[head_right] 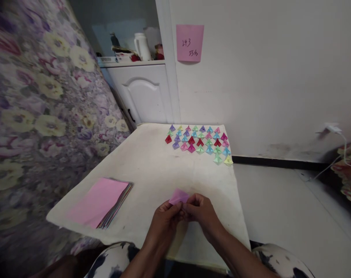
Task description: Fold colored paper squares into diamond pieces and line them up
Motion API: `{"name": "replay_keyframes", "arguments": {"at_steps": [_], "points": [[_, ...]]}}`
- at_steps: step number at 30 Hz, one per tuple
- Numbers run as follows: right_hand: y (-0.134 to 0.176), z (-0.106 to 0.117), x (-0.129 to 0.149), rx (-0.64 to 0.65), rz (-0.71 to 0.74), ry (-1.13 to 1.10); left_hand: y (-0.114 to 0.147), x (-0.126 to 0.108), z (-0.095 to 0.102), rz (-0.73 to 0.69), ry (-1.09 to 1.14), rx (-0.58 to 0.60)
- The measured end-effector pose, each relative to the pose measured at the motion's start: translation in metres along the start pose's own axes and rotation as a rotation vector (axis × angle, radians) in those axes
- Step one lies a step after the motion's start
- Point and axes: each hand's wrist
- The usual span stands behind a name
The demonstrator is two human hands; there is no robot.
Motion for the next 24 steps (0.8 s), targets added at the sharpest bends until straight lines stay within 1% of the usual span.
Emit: {"name": "replay_keyframes", "arguments": {"at_steps": [3,7,8,11,13,17,24], "points": [[0.002,0.001,0.004,0.019,0.0,0.013,-0.001,0.0,-0.001,-0.017,-0.025,-0.014],[0.004,0.012,0.019,0.055,-0.019,0.144,-0.002,-0.001,0.002,-0.031,-0.144,-0.008],[0.004,0.015,0.024,0.062,-0.011,0.174,-0.001,-0.001,0.002,-0.029,-0.181,-0.001],[0.004,0.021,0.033,0.017,0.063,0.221,0.0,0.002,0.003,-0.007,-0.298,0.043],[0.004,0.022,0.034,0.01,0.063,0.243,0.002,0.004,0.002,0.017,-0.363,0.083],[0.002,0.022,0.03,0.036,0.005,0.302,0.004,0.008,-0.001,0.056,-0.426,0.137],[0.003,0.022,0.032,0.05,0.013,0.277,0.003,0.007,-0.001,0.053,-0.429,0.15]]}}
Point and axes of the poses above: each hand's wrist, its own y-axis away from the middle knuckle, its own z-axis out of the back of the hand, x = y × z, and after that the axes turned 4 degrees about -z, right-handed
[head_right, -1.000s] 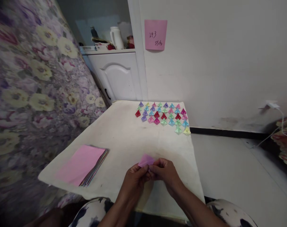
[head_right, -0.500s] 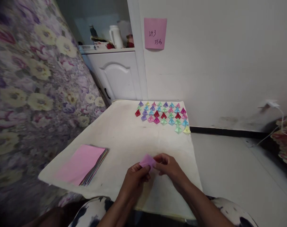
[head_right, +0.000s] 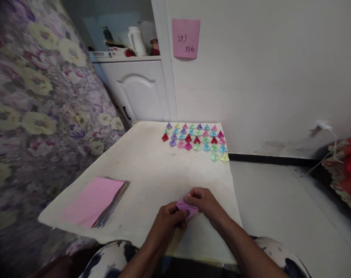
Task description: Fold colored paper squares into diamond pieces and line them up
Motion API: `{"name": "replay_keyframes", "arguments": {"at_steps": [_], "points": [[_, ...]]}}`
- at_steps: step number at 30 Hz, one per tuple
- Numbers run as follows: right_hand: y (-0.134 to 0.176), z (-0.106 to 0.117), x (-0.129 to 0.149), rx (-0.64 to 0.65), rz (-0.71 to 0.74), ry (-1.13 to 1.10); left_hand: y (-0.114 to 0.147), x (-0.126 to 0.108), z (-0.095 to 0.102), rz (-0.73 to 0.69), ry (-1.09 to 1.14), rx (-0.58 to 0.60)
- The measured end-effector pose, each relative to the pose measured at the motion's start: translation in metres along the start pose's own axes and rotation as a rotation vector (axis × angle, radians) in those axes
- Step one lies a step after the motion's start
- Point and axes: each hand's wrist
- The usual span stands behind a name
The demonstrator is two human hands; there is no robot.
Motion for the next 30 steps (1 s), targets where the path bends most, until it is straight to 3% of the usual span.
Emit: {"name": "replay_keyframes", "arguments": {"at_steps": [14,23,30], "points": [[0.006,-0.001,0.006,0.075,-0.123,-0.18,0.002,-0.003,0.0,-0.082,0.064,0.059],[0.005,-0.001,0.003,0.117,-0.095,-0.219,0.005,-0.009,0.0,-0.121,0.082,0.09],[0.004,0.001,0.0,0.125,-0.076,-0.246,0.005,-0.014,0.004,-0.14,-0.022,0.046]]}}
Point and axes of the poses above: each hand's wrist, its own y-axis away from the middle knuckle, its own z-axis out of the back of the hand, x = y × z, and after that the axes turned 4 degrees about -z, right-handed
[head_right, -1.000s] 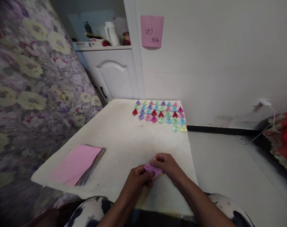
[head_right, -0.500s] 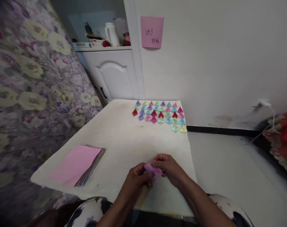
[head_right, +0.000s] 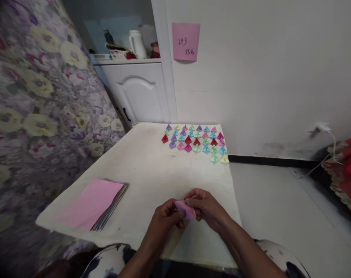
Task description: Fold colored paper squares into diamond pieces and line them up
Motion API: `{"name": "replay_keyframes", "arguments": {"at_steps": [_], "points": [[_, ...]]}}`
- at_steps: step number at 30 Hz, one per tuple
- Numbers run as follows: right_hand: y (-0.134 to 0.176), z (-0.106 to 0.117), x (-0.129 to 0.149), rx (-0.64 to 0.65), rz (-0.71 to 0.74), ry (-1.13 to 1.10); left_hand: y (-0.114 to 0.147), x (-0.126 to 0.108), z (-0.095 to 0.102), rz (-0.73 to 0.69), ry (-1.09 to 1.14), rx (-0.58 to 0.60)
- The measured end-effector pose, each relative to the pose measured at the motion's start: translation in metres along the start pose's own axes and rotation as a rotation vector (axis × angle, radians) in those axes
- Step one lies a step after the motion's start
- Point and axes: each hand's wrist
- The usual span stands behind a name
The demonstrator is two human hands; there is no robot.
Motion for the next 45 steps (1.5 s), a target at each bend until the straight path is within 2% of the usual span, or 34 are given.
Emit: {"name": "replay_keyframes", "arguments": {"at_steps": [6,13,19,24,28,33,35,40,42,45], "points": [[-0.003,-0.002,-0.009,0.006,-0.01,-0.009,0.001,-0.006,-0.003,-0.026,0.082,-0.022],[-0.003,-0.011,-0.014,0.003,0.014,0.021,0.003,-0.013,-0.003,-0.009,0.031,0.012],[0.0,-0.007,-0.007,-0.044,0.154,0.232,0.001,-0.014,0.001,-0.005,-0.035,-0.037],[0.007,-0.012,-0.004,-0.185,0.305,0.541,0.0,-0.013,0.004,-0.039,-0.037,-0.138],[0.008,-0.017,-0.007,-0.229,0.339,0.59,0.0,-0.013,0.005,-0.063,-0.046,-0.163],[0.011,-0.018,-0.007,-0.321,0.504,0.741,0.0,-0.013,0.006,-0.121,-0.067,-0.178],[0.013,-0.018,-0.004,-0.293,0.508,0.738,-0.001,-0.012,0.006,-0.093,-0.041,-0.153],[0.013,-0.016,0.001,-0.095,0.397,0.514,-0.002,-0.006,0.008,0.006,0.209,-0.156],[0.01,-0.016,-0.001,-0.11,0.407,0.5,-0.002,-0.004,0.009,0.038,0.305,-0.133],[0.007,-0.017,-0.006,-0.198,0.432,0.526,-0.003,-0.002,0.009,0.063,0.353,-0.097]]}}
Point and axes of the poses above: each hand's wrist, its own y-axis away from the middle knuckle, its own z-axis out of the back of the hand, x = y × z, and after that the axes turned 4 degrees about -z, right-handed
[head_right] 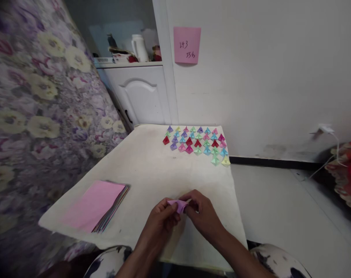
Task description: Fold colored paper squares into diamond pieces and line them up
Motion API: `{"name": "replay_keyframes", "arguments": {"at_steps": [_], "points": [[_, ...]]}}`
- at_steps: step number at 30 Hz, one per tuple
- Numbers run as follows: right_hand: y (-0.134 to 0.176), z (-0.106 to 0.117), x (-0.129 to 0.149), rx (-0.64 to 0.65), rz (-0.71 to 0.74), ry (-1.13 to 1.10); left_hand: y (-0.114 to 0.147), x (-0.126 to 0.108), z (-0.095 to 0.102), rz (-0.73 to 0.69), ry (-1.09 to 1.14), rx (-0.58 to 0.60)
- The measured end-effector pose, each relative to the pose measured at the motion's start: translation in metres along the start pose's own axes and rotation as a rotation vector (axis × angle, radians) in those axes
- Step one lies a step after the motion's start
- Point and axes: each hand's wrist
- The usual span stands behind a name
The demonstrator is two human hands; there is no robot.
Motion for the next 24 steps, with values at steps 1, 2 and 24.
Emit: {"name": "replay_keyframes", "arguments": {"at_steps": [1,2,24], "points": [[0.0,-0.001,-0.001,-0.021,0.002,0.006,0.0,0.0,0.0,0.007,0.0,0.004],[0.0,-0.003,-0.001,-0.042,0.006,0.008,0.0,0.001,-0.001,0.014,-0.005,0.006],[-0.003,0.0,-0.005,0.011,-0.191,-0.321,0.011,-0.012,-0.014,-0.181,-0.54,0.174]]}}
Point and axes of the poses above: each hand's wrist, its own y-axis away from the middle knuckle, its own z-axis out of the back of the hand, x = y × z, and after that the axes turned 4 degrees about -z, right-handed
